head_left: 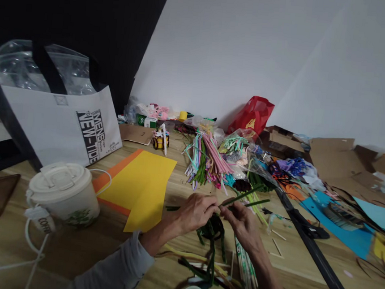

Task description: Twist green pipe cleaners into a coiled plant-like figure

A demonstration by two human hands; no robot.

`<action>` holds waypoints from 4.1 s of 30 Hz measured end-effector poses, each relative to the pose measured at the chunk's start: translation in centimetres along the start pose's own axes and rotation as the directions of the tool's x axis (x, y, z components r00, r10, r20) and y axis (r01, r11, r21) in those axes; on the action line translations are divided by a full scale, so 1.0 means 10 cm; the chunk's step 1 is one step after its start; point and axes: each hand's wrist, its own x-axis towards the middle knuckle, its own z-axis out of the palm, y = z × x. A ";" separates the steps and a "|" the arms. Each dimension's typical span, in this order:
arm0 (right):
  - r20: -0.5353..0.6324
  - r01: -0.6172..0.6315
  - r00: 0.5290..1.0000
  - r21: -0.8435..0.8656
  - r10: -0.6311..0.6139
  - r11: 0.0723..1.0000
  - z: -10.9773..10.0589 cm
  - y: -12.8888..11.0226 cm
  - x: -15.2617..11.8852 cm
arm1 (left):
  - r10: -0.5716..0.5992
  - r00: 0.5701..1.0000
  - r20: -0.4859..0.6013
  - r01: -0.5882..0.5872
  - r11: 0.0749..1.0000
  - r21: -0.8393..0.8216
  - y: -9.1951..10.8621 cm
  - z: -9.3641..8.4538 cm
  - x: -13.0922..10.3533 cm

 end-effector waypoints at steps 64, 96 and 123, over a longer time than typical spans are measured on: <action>0.166 0.170 0.970 0.069 -0.180 0.983 -0.07 -0.08 -0.02 | 0.033 0.885 0.464 0.400 0.456 -0.795 -0.29 -0.07 0.03; 0.052 -0.056 0.998 0.379 0.040 0.924 -0.02 -0.09 0.00 | -0.103 0.910 0.401 0.382 0.582 -0.718 -0.26 -0.09 0.04; -0.086 -0.125 0.982 0.374 0.168 0.919 0.14 0.03 0.01 | -0.212 0.949 0.234 0.315 0.692 -0.650 -0.14 0.00 0.07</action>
